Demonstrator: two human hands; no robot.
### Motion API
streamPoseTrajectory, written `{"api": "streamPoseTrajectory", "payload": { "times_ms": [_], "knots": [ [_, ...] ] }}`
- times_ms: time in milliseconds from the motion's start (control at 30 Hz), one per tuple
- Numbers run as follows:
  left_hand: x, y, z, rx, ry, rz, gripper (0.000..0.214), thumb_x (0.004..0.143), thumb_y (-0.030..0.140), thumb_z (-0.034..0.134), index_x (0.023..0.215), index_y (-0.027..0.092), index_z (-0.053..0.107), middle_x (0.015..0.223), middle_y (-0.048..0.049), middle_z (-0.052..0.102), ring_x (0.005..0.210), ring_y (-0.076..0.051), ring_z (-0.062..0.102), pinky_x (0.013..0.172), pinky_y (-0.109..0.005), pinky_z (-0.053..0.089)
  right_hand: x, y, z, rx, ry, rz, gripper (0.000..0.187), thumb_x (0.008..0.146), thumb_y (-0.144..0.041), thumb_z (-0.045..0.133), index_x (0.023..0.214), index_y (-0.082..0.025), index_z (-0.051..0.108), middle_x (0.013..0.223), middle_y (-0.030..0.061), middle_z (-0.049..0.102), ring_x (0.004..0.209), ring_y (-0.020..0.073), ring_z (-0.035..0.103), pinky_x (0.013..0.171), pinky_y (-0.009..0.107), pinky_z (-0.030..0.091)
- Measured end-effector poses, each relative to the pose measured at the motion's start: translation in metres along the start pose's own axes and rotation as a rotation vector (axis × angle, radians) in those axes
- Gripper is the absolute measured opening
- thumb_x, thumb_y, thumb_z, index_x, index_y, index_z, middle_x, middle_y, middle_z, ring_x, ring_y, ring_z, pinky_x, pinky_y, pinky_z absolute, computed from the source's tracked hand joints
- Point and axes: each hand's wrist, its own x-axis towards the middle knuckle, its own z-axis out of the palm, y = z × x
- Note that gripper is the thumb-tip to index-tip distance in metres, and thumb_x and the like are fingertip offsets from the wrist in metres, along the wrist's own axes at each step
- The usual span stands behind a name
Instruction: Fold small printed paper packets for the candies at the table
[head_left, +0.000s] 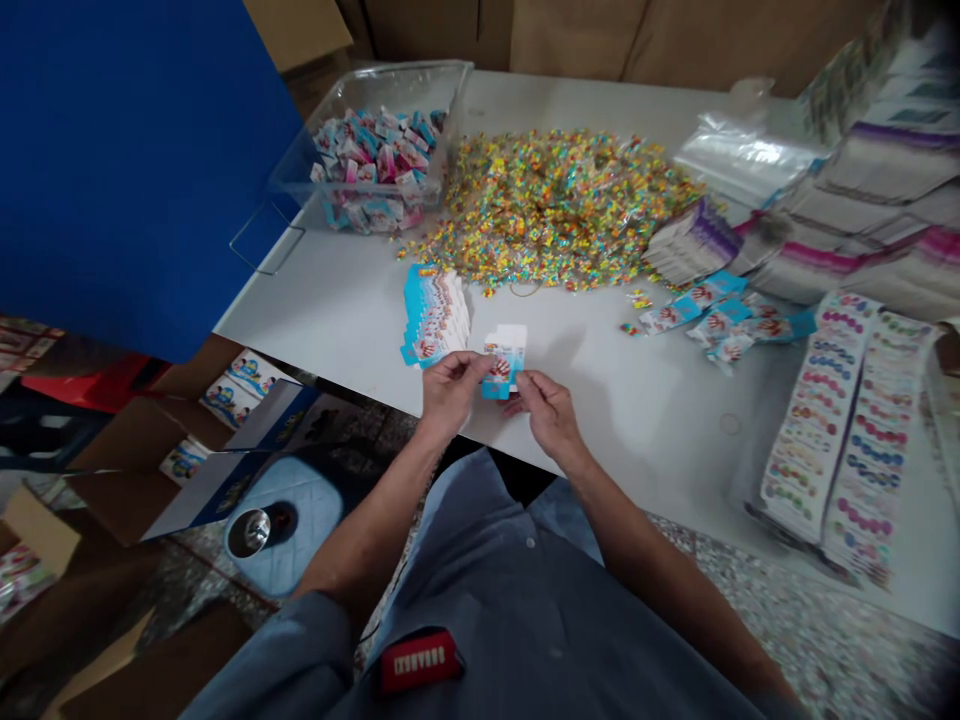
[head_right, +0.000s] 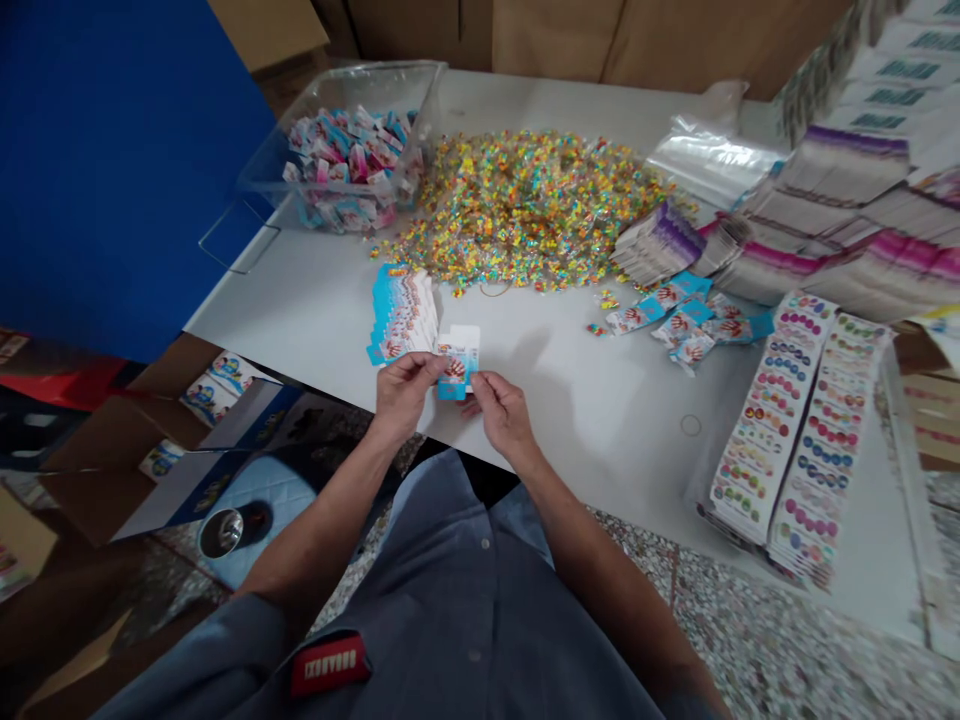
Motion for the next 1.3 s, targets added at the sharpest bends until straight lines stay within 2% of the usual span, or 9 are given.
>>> {"api": "streamPoseTrajectory", "payload": {
  "times_ms": [67, 200, 300, 467, 633, 767, 900, 1133, 1300],
  "knots": [
    [-0.004, 0.000, 0.003, -0.088, -0.141, -0.065, 0.035, 0.070, 0.043, 0.088, 0.087, 0.016, 0.073, 0.080, -0.0024, 0.073, 0.072, -0.013, 0.065, 0.073, -0.027, 0.053, -0.002, -0.002, -0.005, -0.008, -0.025, 0.006, 0.047, 0.087, -0.069, 0.064, 0.089, -0.022, 0.072, 0.075, 0.0025, 0.073, 0.064, 0.0193, 0.068, 0.062, 0.033, 0.060],
    [-0.003, 0.006, -0.003, -0.181, -0.617, -0.351, 0.062, 0.062, 0.041, 0.092, 0.115, 0.015, 0.073, 0.092, -0.0093, 0.075, 0.076, -0.020, 0.070, 0.067, -0.031, 0.055, -0.014, -0.008, -0.016, -0.027, -0.228, 0.046, 0.048, 0.086, -0.069, 0.066, 0.079, -0.021, 0.070, 0.070, 0.0014, 0.069, 0.058, 0.0158, 0.065, 0.062, 0.031, 0.058],
    [0.001, 0.009, -0.003, -0.172, -0.754, -0.420, 0.065, 0.057, 0.038, 0.095, 0.113, 0.013, 0.074, 0.094, -0.0123, 0.076, 0.074, -0.021, 0.071, 0.066, -0.033, 0.055, -0.021, -0.010, -0.019, -0.033, -0.265, 0.040, 0.047, 0.088, -0.068, 0.063, 0.083, -0.022, 0.072, 0.079, 0.0029, 0.072, 0.066, 0.0168, 0.066, 0.068, 0.032, 0.058],
    [0.000, 0.000, 0.010, -0.004, -0.546, -0.311, 0.058, 0.055, 0.032, 0.095, 0.104, 0.011, 0.074, 0.071, -0.0020, 0.071, 0.063, -0.013, 0.063, 0.062, -0.025, 0.048, -0.022, -0.005, -0.021, -0.233, -0.169, -0.103, 0.038, 0.089, -0.054, 0.069, 0.114, -0.027, 0.075, 0.104, 0.0029, 0.076, 0.095, 0.0218, 0.069, 0.088, 0.036, 0.054],
    [-0.008, -0.011, 0.013, 0.152, -0.373, -0.137, 0.055, 0.055, 0.037, 0.095, 0.100, 0.014, 0.073, 0.074, 0.0010, 0.067, 0.062, -0.010, 0.056, 0.060, -0.023, 0.044, -0.017, 0.007, -0.024, -0.318, -0.084, -0.146, 0.029, 0.093, -0.049, 0.064, 0.104, -0.025, 0.077, 0.098, 0.0030, 0.078, 0.089, 0.0220, 0.069, 0.082, 0.034, 0.053],
    [-0.011, -0.007, -0.004, 0.238, -0.309, -0.049, 0.060, 0.062, 0.043, 0.092, 0.112, 0.016, 0.073, 0.080, -0.0010, 0.070, 0.067, -0.011, 0.059, 0.062, -0.022, 0.045, -0.015, 0.011, -0.023, -0.341, -0.044, -0.188, 0.027, 0.092, -0.046, 0.066, 0.103, -0.024, 0.077, 0.097, 0.0042, 0.076, 0.087, 0.0206, 0.069, 0.081, 0.032, 0.053],
    [-0.012, -0.005, -0.024, 0.060, -0.346, -0.277, 0.054, 0.082, 0.062, 0.071, 0.108, 0.015, 0.076, 0.064, -0.0022, 0.068, 0.053, -0.011, 0.058, 0.049, -0.021, 0.042, -0.012, 0.013, -0.026, -0.356, -0.052, -0.174, 0.025, 0.092, -0.045, 0.066, 0.103, -0.025, 0.077, 0.099, 0.0040, 0.076, 0.085, 0.0192, 0.068, 0.081, 0.031, 0.053],
    [-0.010, -0.015, -0.023, -0.088, -0.354, -0.433, 0.048, 0.068, 0.048, 0.089, 0.100, 0.014, 0.076, 0.094, -0.0104, 0.080, 0.071, -0.019, 0.076, 0.051, -0.022, 0.056, -0.012, 0.013, -0.029, -0.414, -0.090, -0.114, 0.028, 0.093, -0.048, 0.065, 0.104, -0.025, 0.077, 0.085, 0.0023, 0.072, 0.064, 0.0142, 0.059, 0.062, 0.028, 0.050],
    [-0.008, -0.007, -0.017, -0.048, -0.306, -0.478, 0.039, 0.065, 0.038, 0.092, 0.088, 0.013, 0.072, 0.082, -0.0071, 0.079, 0.064, -0.019, 0.076, 0.050, -0.022, 0.057, -0.013, 0.007, -0.032, -0.271, -0.144, -0.054, 0.032, 0.086, -0.048, 0.073, 0.109, -0.025, 0.077, 0.086, 0.0013, 0.073, 0.065, 0.0136, 0.060, 0.063, 0.028, 0.053]
  ]
}}
